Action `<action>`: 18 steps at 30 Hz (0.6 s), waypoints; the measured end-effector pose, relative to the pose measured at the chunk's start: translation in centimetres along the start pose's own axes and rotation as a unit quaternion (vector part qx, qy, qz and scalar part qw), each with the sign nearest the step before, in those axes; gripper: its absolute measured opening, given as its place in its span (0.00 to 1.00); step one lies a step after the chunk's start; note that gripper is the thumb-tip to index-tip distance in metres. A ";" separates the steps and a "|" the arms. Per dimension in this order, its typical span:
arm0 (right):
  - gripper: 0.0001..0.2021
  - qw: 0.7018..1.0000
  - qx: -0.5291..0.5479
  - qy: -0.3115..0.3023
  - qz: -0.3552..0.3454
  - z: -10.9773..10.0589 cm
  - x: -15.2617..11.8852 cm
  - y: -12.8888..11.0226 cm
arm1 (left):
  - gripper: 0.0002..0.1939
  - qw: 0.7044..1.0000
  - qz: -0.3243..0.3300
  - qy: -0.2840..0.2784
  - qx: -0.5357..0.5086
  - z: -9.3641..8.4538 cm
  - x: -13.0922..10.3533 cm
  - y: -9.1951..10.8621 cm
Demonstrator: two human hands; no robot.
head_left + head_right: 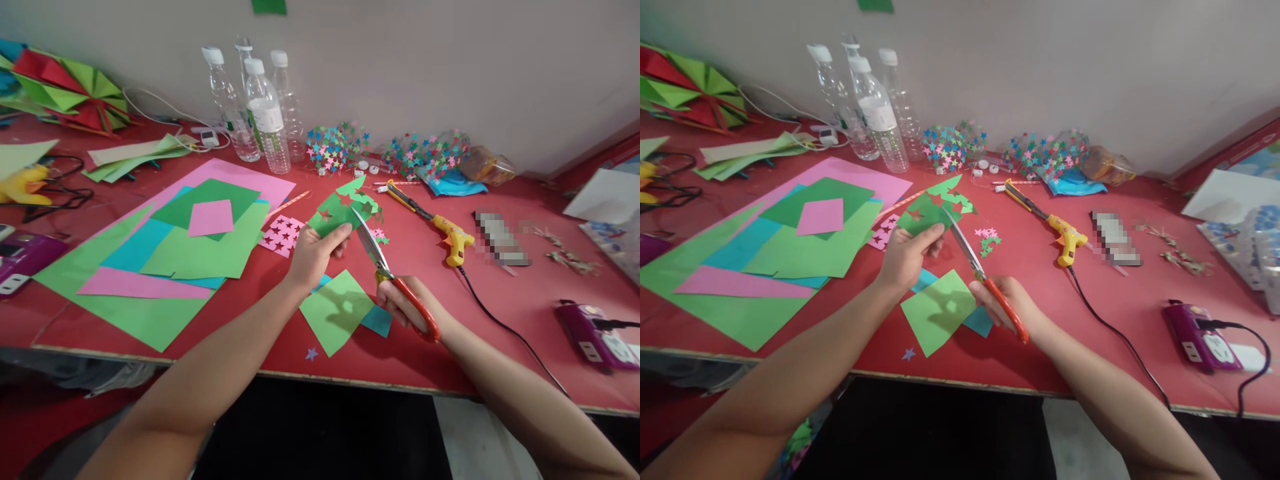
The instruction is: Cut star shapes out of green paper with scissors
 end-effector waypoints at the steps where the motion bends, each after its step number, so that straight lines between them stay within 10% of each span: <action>1: 0.23 1.000 0.001 0.001 0.005 0.1 0.0 0.0 | 0.16 1.000 0.000 0.006 -0.003 0.1 -0.1 -0.1; 18: 0.22 0.999 0.024 0.015 0.034 0.6 0.0 0.2 | 0.14 0.999 -0.004 0.030 -0.036 0.6 -0.8 -1.2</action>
Point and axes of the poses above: each hand's wrist, its own x-axis towards the middle knuckle, its own z-axis out of the palm, y = z × x, the point moved 6 cm from there along x, towards the middle knuckle, and after that the axes turned 8 degrees about -x, right-handed, at the moved point
